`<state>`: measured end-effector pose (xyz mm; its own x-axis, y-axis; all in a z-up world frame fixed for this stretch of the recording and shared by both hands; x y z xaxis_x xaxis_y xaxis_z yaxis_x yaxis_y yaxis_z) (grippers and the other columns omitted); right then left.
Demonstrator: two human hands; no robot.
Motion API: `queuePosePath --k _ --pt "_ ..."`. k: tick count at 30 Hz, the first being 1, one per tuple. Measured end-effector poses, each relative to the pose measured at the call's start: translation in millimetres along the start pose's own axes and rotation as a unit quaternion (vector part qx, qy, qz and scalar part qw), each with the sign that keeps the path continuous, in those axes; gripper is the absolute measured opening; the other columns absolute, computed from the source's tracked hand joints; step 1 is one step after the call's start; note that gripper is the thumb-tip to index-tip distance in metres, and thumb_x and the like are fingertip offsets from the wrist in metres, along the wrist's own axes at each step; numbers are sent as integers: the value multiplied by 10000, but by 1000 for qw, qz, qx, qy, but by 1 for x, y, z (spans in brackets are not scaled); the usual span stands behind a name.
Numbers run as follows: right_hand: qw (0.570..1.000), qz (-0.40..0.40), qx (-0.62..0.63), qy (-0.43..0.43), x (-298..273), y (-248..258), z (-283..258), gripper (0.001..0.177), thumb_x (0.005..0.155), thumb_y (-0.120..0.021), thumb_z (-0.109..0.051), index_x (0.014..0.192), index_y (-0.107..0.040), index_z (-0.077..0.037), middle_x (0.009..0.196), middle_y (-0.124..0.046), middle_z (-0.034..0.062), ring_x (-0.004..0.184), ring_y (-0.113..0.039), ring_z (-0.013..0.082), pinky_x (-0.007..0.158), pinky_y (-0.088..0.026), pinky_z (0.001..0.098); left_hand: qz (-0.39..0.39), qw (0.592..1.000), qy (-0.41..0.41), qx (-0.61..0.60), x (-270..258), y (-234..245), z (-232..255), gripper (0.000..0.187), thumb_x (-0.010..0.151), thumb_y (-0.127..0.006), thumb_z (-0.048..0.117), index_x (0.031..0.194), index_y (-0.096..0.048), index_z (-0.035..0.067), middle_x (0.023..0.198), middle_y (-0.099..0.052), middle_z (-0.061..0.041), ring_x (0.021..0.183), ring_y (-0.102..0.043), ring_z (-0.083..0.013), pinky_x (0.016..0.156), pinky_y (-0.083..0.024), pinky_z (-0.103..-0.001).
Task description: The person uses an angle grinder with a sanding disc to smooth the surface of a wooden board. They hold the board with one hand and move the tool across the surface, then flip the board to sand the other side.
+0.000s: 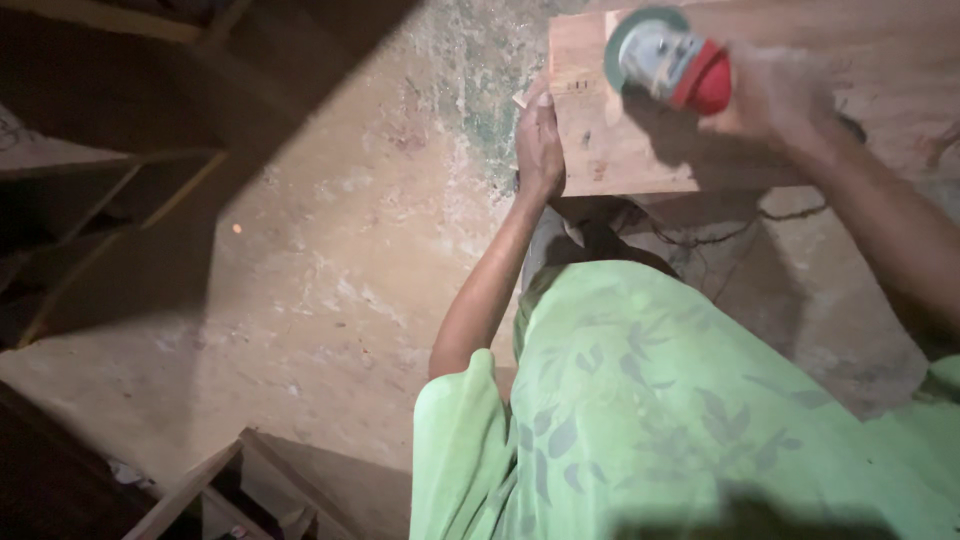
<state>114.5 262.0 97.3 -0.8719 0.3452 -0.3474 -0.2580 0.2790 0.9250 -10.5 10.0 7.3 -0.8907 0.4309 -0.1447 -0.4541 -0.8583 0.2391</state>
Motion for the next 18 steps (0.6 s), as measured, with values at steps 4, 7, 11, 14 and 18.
queuePosePath --k 4,7,11,14,18 --pt "997 70 5 38 38 7 20 709 730 -919 -419 1288 -654 -71 954 -723 237 846 -710 436 685 -562 523 -7 998 54 -17 1 0 2 550 1128 -347 388 1271 -659 -42 1181 -723 -252 1111 -683 -368 1031 -492 -407" --pt "997 68 2 47 39 8 20 642 754 -913 -420 1208 -653 -49 911 -721 227 854 -713 417 719 -573 503 2 999 20 -45 0 2 10 544 1107 -349 389 1313 -609 -42 1228 -696 -249 1142 -656 -351 1023 -467 -412" --pt "999 4 -3 51 -14 5 1 669 721 -892 -416 1238 -641 -74 906 -721 215 830 -719 402 699 -571 502 0 998 -10 -55 -6 1 9 550 1125 -340 390 1324 -596 -54 1252 -669 -254 1160 -627 -342 1041 -455 -422" --pt "993 -104 -39 33 -46 3 -12 660 696 -878 -453 1193 -638 -91 898 -736 190 823 -740 371 704 -586 494 6 999 49 -13 3 0 1 560 1122 -345 393 1249 -667 -46 1147 -722 -239 1045 -679 -330 986 -503 -410" --pt "993 -109 -36 40 -43 -1 -9 685 684 -879 -484 1182 -630 -85 946 -738 189 865 -734 392 717 -580 513 -2 998 41 -42 0 -1 -3 558 1112 -345 409 1265 -650 -33 1127 -731 -232 1042 -692 -334 967 -511 -408"
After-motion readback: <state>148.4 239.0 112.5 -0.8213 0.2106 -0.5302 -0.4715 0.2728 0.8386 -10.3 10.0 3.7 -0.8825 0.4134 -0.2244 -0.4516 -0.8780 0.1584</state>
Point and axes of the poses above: each hand's wrist, its own x-axis towards the middle knuckle, its own y-axis out of the back of the hand, z = x × y, the point moved 3 cm from there along x, towards the middle knuckle
